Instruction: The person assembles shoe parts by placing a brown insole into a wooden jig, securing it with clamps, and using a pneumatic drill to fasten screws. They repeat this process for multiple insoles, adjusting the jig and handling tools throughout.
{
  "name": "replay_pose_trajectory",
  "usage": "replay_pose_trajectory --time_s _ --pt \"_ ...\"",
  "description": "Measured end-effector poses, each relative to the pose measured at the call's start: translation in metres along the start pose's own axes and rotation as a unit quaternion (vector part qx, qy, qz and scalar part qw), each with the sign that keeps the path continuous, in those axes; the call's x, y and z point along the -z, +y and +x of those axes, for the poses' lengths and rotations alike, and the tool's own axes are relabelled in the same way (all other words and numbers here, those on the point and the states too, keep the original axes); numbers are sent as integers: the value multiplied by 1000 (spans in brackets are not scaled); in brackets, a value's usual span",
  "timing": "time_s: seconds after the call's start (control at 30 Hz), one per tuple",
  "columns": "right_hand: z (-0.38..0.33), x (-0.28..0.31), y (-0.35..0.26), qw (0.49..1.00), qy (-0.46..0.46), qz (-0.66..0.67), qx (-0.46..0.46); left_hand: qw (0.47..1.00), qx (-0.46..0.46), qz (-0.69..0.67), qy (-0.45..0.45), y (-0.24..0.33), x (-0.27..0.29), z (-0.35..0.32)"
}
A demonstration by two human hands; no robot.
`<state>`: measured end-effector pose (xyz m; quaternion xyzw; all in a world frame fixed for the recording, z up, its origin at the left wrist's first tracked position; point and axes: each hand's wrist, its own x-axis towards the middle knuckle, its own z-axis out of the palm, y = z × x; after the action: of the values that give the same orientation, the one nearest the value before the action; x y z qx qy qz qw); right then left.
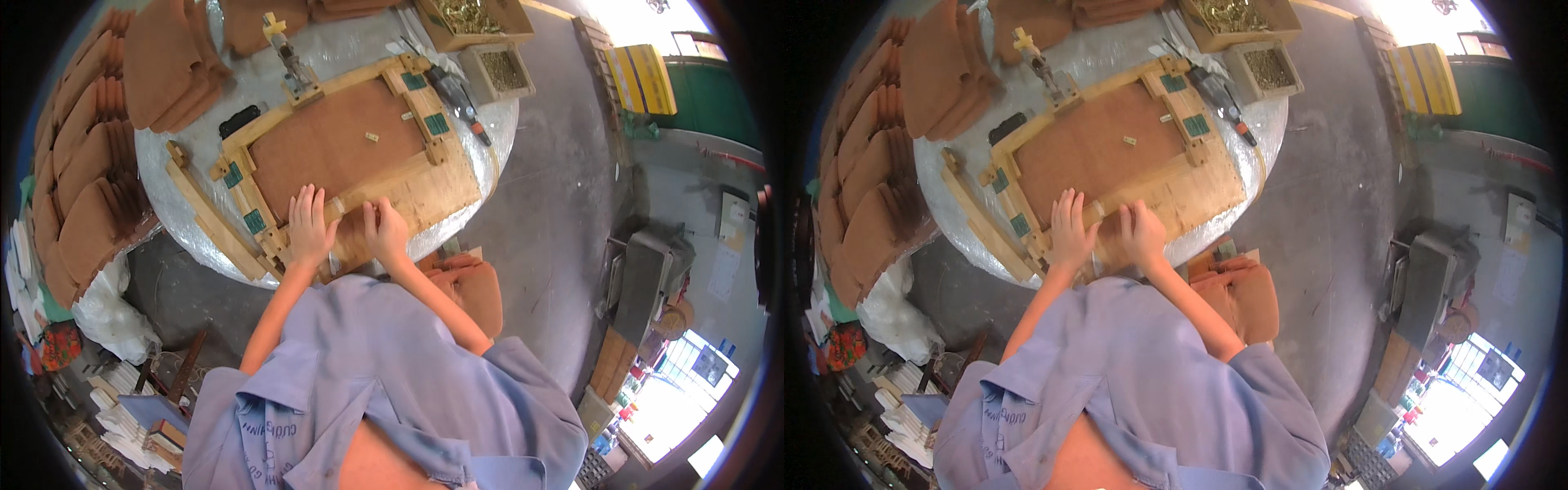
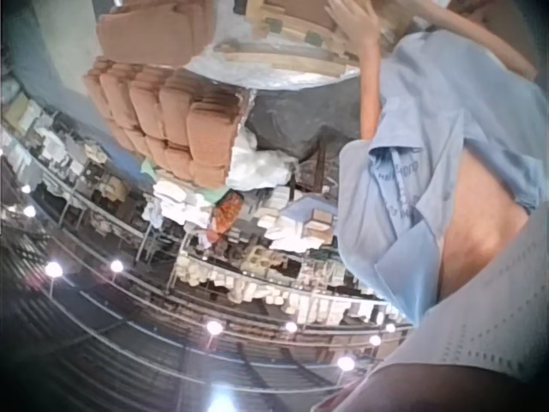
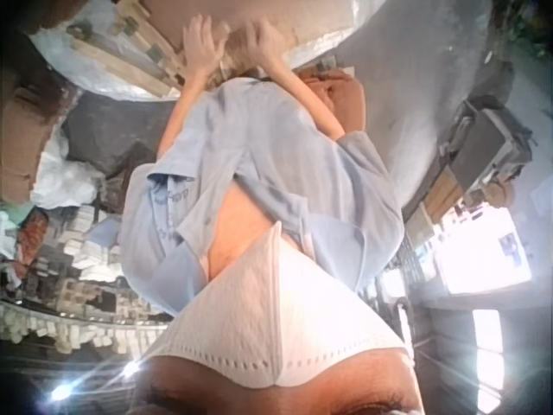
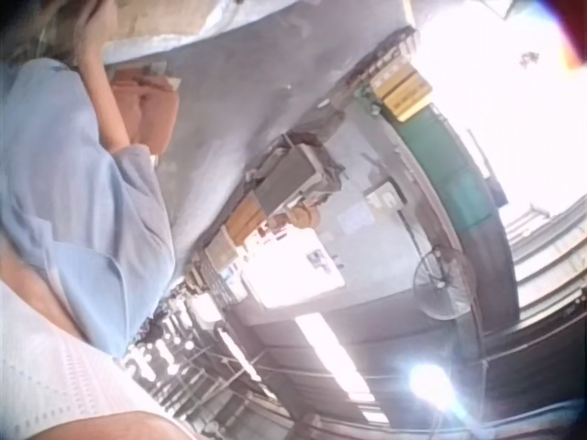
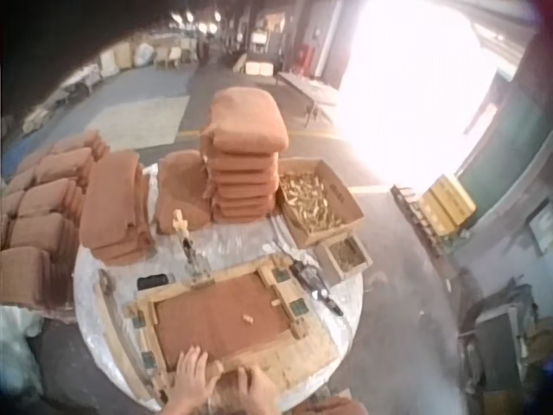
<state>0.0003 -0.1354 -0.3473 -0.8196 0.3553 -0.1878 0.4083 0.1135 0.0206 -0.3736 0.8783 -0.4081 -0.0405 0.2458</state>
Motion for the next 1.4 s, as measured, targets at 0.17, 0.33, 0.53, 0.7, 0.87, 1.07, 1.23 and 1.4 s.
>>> replay_pose_trajectory --time_s 0.17,0.33,0.53,0.7,0.87,1.07,1.23,1.4 --pt "26 -15 8 995 -1 -76 66 999 -33 23 29 -3 -4 10" --pt "29 3 16 999 -37 34 -16 998 16 -57 31 -4 25 13" --pt "226 44 19 993 63 5 99 979 80 16 186 -92 72 81" --pt "344 9 -2 940 -52 -111 319 984 59 54 158 -147 69 139" --pt "365 -25 6 875 -174 -239 383 985 135 87 62 -140 55 157" --pt "362 -34 12 873 -144 -269 382 976 120 161 84 -142 47 166" --pt "377 -32 3 876 -105 -265 389 977 132 138 91 -146 54 178" --pt "326 -11 19 911 -129 -245 305 992 101 1 72 -114 67 135"
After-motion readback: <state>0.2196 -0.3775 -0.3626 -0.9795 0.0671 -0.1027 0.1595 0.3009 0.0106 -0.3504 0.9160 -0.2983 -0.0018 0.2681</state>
